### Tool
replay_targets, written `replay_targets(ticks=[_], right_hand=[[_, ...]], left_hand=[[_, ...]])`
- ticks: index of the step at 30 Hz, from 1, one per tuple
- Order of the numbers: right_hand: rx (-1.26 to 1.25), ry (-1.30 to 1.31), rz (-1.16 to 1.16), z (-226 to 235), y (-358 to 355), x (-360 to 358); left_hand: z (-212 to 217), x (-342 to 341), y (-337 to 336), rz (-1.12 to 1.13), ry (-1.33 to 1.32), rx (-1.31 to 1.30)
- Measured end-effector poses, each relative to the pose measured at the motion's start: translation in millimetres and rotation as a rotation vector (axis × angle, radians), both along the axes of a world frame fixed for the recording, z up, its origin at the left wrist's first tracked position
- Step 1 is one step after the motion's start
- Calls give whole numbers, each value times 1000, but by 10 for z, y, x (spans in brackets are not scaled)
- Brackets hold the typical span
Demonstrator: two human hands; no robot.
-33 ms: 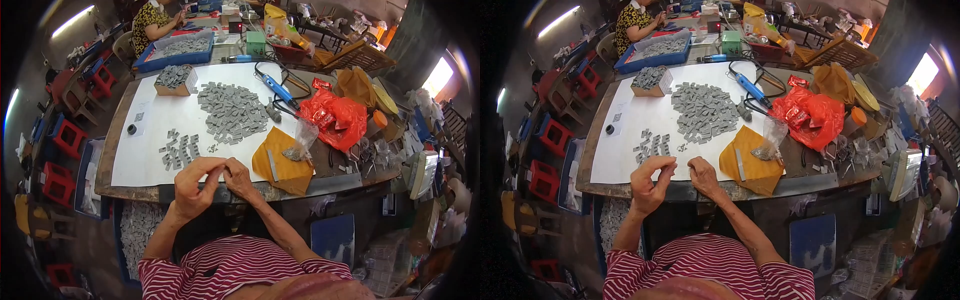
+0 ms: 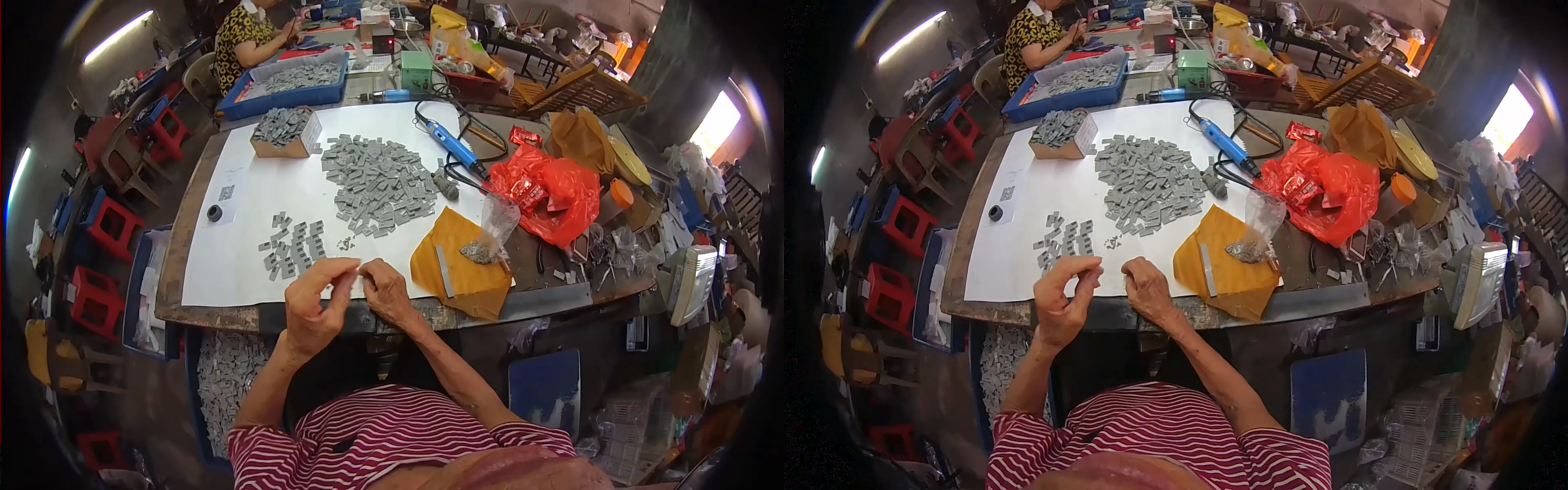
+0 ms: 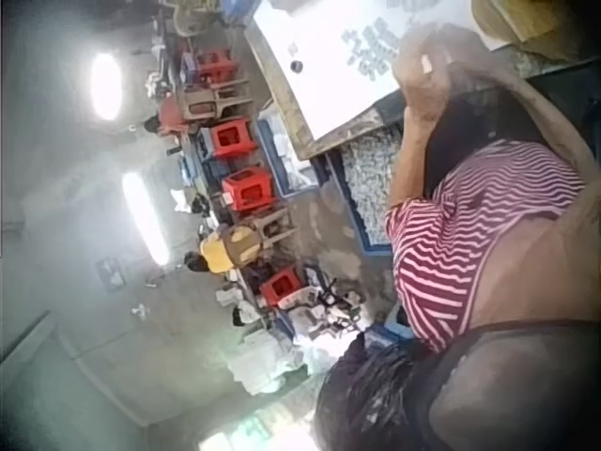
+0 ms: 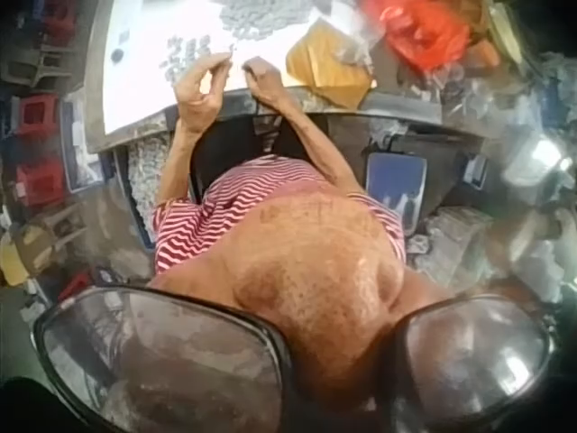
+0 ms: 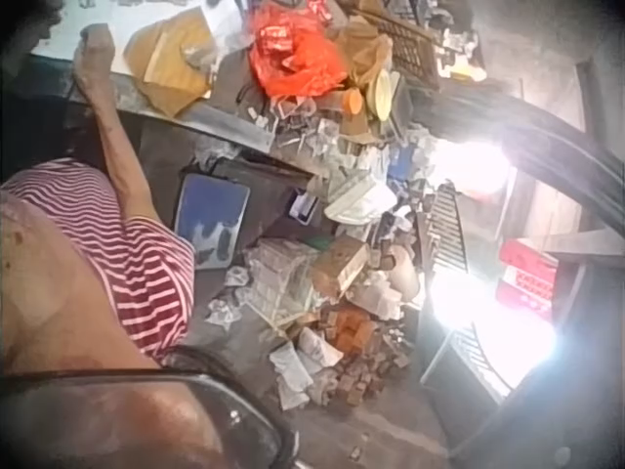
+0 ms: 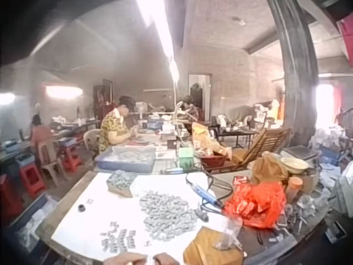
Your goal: Using an electric screwdriver to attach small metal plates to electronic or mechanical components.
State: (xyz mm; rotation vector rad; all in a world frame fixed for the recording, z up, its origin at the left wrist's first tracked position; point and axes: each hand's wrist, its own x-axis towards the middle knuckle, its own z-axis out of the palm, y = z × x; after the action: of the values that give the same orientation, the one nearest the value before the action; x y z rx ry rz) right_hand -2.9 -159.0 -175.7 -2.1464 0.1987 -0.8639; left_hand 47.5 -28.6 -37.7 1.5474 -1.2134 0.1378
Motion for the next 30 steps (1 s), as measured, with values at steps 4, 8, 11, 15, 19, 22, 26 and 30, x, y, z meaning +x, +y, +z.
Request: replay_targets(ticks=[4,8,11,15,19,22,26,30], right_hand=[[-51,-26,-17,-50,26,-4],[-26,-46,-40,-51,21,-21],[6,-110,-100,-72,-12,-7],[30,-135,-101,71,-66,40],[42,-152,-126,44,5,3],[2,-147,-75,21,5,10],[-13,-112,-39,-34,17,-29],[-27,-82,-32,10,20,-29]], left_hand=[[-586,113,69,185,213,39],[-932,112,113,322,271,96],[-1124,134,58,342,227,98],[-1202,117,44,362,205,101],[-1260,80,77,361,200,110],[-1288,76,37,335,201,50],[-1312,54,72,302,233,111],[-1277,60,62,290,200,96]])
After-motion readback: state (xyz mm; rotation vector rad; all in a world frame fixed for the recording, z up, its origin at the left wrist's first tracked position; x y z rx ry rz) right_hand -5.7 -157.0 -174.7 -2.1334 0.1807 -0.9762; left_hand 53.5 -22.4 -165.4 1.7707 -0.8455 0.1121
